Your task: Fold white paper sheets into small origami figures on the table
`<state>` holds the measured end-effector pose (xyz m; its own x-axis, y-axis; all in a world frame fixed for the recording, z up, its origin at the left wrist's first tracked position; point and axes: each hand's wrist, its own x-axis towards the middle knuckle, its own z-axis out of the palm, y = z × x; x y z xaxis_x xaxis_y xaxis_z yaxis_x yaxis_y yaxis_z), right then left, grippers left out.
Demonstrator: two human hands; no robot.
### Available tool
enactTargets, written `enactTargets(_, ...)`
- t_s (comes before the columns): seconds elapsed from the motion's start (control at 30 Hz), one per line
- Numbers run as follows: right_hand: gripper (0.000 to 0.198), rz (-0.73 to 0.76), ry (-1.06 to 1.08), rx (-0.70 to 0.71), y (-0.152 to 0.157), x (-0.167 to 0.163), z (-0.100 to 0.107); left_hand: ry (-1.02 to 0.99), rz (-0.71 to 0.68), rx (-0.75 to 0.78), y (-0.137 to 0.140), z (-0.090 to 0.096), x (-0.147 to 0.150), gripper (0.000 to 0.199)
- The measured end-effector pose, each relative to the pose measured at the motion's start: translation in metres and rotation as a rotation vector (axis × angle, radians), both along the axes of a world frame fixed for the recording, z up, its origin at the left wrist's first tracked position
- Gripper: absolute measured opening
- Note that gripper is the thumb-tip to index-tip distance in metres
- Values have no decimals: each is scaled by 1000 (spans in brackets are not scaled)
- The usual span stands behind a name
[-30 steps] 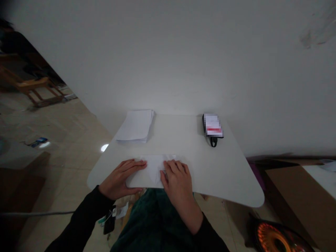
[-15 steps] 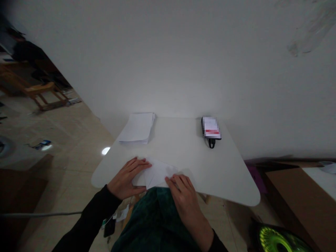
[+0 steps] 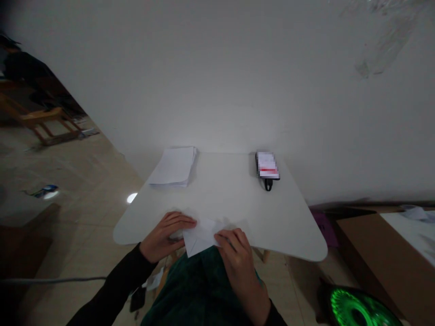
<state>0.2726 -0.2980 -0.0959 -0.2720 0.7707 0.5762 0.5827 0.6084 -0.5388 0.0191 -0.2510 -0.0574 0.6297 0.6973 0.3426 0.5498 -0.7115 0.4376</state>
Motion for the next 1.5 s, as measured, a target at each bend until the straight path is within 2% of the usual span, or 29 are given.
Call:
enactTargets(0.1, 19, -14, 86, -16, -1, -6, 11, -134, 58, -97, -3, 10, 3, 18)
enactTargets(0.17, 15, -58, 176, -50, 3, -12, 24, -223, 175, -184, -4, 19, 8, 17)
enactTargets(0.27, 30, -195, 319, -231, 16, -18, 40, -348, 373, -262, 3, 33, 13, 22)
enactTargets(0.37, 19, -220, 415, -303, 35, -19, 45, -368, 430, -284, 19, 38, 14, 35)
enactTargets(0.43, 13, -172, 290, -261, 46, -17, 42, -271, 437, -298, 28, 32, 13, 42)
enactTargets(0.5, 12, -100, 60, -197, 52, -15, 36, -169, 459, -243, 33, 23, 14, 36)
enactTargets(0.6, 23, -54, -223, -109, 51, -10, 28, -34, 453, -59, 29, 10, 15, 29)
enactTargets(0.7, 31, 9, -360, -43, 45, -4, 26, 51, 371, 124, 20, 6, 13, 22)
enactTargets(0.83, 47, 82, -373, -49, 39, 1, 28, 132, 115, 132, 10, 5, 5, 27)
enactTargets(0.93, 51, 93, -332, -42, 36, 2, 28, 148, 44, 153, 2, 2, -1, 48)
enactTargets(1.0, 51, 95, -302, -33, 35, 2, 27, 92, 13, 185, -4, -1, -4, 49)
enactTargets(1.1, 42, 97, -237, -29, 34, 2, 25, -74, 33, 152, -10, -5, -7, 33)
enactTargets(1.23, 26, 114, -162, -40, 37, 3, 24, -216, 117, -16, -10, -3, -6, 12)
enactTargets(1.37, 20, 125, -58, -74, 42, 2, 23, -232, 200, -77, -9, 1, -3, 11)
enactTargets(1.5, 16, 21, 78, -191, 49, -2, 24, -243, 280, -72, -8, 0, 0, 13)
